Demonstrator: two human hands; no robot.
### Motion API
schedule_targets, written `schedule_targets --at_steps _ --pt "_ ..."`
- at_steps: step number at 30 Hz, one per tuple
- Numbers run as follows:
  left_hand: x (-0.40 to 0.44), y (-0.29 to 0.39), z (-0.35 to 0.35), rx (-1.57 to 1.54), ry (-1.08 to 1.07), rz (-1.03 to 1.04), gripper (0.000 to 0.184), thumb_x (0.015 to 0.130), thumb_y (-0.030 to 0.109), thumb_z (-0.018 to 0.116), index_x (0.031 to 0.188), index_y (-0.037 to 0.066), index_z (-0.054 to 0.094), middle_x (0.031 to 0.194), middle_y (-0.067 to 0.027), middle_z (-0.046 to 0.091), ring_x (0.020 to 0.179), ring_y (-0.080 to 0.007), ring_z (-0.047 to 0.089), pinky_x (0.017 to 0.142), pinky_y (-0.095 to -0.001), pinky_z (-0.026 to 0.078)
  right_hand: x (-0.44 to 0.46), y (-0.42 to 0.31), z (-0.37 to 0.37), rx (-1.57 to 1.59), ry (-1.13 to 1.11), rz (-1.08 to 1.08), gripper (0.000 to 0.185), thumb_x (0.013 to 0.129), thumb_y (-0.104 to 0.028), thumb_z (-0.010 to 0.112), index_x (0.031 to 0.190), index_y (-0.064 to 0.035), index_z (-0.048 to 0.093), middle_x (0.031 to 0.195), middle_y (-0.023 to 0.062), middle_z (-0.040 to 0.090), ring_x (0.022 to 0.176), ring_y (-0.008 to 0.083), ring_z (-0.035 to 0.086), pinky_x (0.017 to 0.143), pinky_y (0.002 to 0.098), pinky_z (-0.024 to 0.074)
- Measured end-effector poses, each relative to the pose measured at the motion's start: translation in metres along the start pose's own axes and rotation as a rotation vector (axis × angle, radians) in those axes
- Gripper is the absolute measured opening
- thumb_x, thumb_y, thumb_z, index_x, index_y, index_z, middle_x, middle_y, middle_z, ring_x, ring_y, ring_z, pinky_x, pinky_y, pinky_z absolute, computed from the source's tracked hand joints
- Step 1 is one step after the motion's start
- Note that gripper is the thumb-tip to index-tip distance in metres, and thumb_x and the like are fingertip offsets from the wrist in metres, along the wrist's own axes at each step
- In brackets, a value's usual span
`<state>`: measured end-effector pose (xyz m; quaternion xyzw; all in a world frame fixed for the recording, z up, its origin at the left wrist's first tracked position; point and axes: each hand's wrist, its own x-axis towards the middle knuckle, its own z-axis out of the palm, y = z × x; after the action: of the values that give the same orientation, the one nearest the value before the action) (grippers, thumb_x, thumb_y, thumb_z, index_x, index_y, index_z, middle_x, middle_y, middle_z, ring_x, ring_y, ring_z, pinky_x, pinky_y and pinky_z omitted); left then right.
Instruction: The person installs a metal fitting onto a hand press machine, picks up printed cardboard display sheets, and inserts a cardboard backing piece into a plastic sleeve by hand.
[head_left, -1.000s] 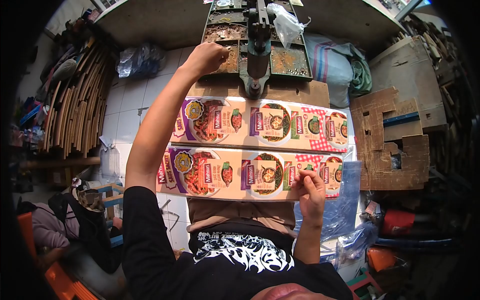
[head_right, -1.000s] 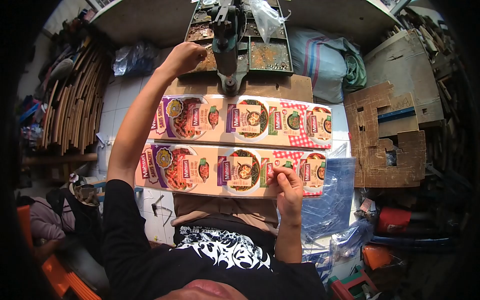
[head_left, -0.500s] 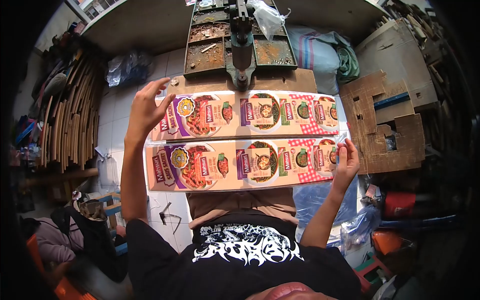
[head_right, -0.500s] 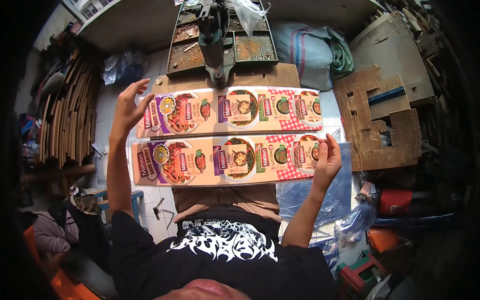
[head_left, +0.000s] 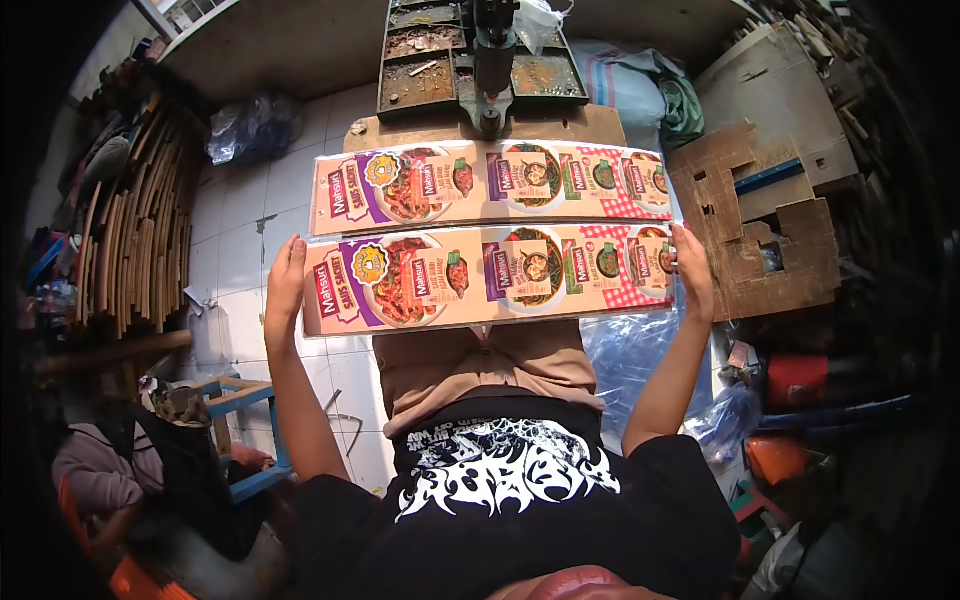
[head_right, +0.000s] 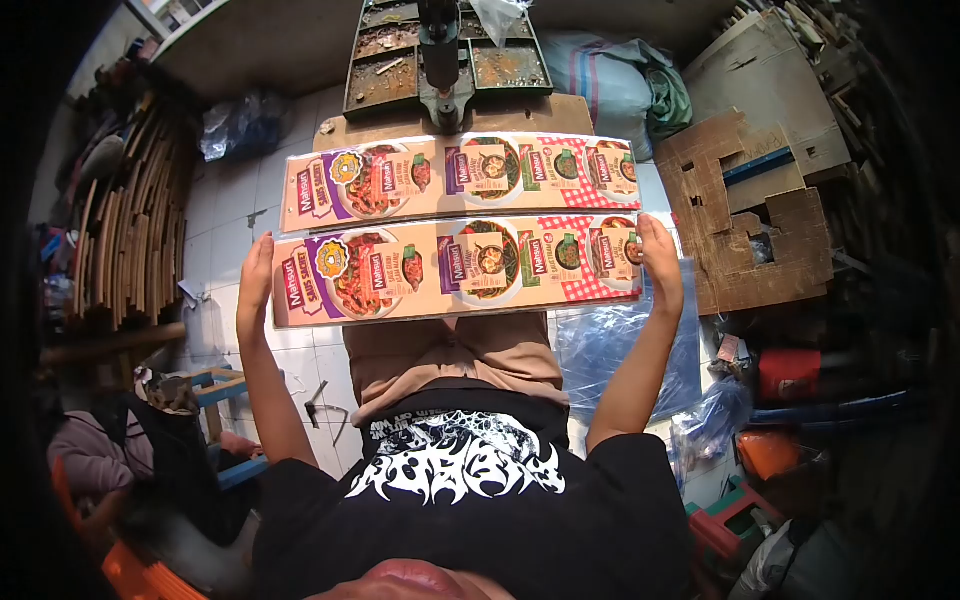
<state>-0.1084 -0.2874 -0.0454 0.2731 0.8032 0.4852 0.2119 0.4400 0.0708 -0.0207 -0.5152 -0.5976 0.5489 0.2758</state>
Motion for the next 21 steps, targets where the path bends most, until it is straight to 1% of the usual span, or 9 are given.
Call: schedule_targets --at_steps 3,4,7,9,11,16,17,19,21 --pt "0.028 -0.007 0.008 -0.074 -0.116 0.002 0.055 0.103 0.044 0.048 0.127 -0.005 0.058 0.117 -0.0180 0.067 0.105 -0.0206 0.063 0.093 -0.0309 0.046 0.011 -0.017 0.004 -0.144 0.045 0.169 0.053 0.104 -0.045 0.046 0.122 0.0027 0.059 0.107 0.0084 0.066 0.088 0.0090 0.062 0.076 0.0228 0.0497" --pt "0.022 0.010 0.016 -0.092 -0.051 0.018 0.054 0.103 0.044 0.048 0.117 -0.005 0.063 0.104 -0.0143 0.070 0.094 -0.0171 0.063 0.086 -0.0304 0.048 0.016 -0.022 0.007 -0.209 0.099 0.256 0.052 0.104 -0.046 0.045 0.120 0.0014 0.060 0.111 0.0090 0.066 0.089 0.0122 0.063 0.078 0.0263 0.0503" --pt "0.016 0.045 0.020 0.066 -0.039 -0.026 0.051 0.104 0.041 0.047 0.115 -0.007 0.063 0.103 -0.0122 0.069 0.093 -0.0151 0.063 0.087 -0.0289 0.048 0.048 0.016 0.002 -0.190 0.060 0.034 0.050 0.105 -0.043 0.044 0.120 0.0021 0.061 0.108 0.0097 0.068 0.087 0.0131 0.065 0.076 0.0282 0.0518" --pt "0.023 0.034 0.020 0.005 -0.078 -0.035 0.051 0.104 0.041 0.047 0.114 -0.006 0.063 0.100 -0.0131 0.070 0.090 -0.0159 0.063 0.084 -0.0299 0.049 0.048 0.020 0.013 -0.147 0.045 -0.075 0.049 0.106 -0.039 0.042 0.120 0.0031 0.061 0.105 0.0103 0.069 0.086 0.0139 0.066 0.076 0.0302 0.0532" --pt "0.036 0.027 0.020 -0.059 -0.139 -0.014 0.051 0.103 0.041 0.047 0.112 -0.005 0.064 0.098 -0.0141 0.071 0.087 -0.0168 0.064 0.081 -0.0308 0.049 0.053 0.018 0.021 0.020 0.043 -0.037 0.047 0.105 -0.039 0.045 0.110 0.0046 0.061 0.098 0.0127 0.069 0.081 0.0151 0.065 0.076 0.0329 0.0534" --pt "0.027 0.033 0.028 0.045 -0.081 -0.034 0.047 0.104 0.038 0.044 0.106 -0.005 0.064 0.095 -0.0152 0.070 0.084 -0.0174 0.064 0.079 -0.0323 0.050 0.073 0.053 0.018 -0.243 0.232 -0.089 0.044 0.102 -0.039 0.049 0.110 0.0039 0.059 0.097 0.0246 0.068 0.094 0.0298 0.066 0.084 0.0392 0.0494" --pt "0.022 0.040 0.026 0.095 -0.071 -0.058 0.047 0.104 0.038 0.043 0.105 -0.005 0.063 0.095 -0.0165 0.070 0.085 -0.0188 0.064 0.079 -0.0340 0.049 0.039 0.010 0.030 -0.275 0.202 -0.030 0.044 0.101 -0.039 0.049 0.109 0.0030 0.058 0.097 0.0261 0.069 0.095 0.0337 0.067 0.084 0.0414 0.0497" --pt "0.025 0.042 0.026 0.141 -0.059 -0.070 0.047 0.104 0.038 0.043 0.104 -0.005 0.063 0.095 -0.0177 0.069 0.086 -0.0202 0.065 0.080 -0.0357 0.049 0.052 0.028 0.029 -0.356 0.250 -0.136 0.044 0.101 -0.040 0.050 0.107 0.0027 0.058 0.096 0.0271 0.069 0.094 0.0365 0.068 0.083 0.0426 0.0503" --pt "0.032 0.028 0.026 0.205 -0.007 -0.092 0.047 0.104 0.038 0.043 0.103 -0.006 0.061 0.095 -0.0202 0.068 0.086 -0.0239 0.064 0.081 -0.0387 0.048 0.032 0.001 0.037 -0.273 0.208 -0.040 0.045 0.100 -0.040 0.050 0.108 0.0033 0.058 0.098 0.0288 0.068 0.096 0.0390 0.068 0.084 0.0430 0.0503"
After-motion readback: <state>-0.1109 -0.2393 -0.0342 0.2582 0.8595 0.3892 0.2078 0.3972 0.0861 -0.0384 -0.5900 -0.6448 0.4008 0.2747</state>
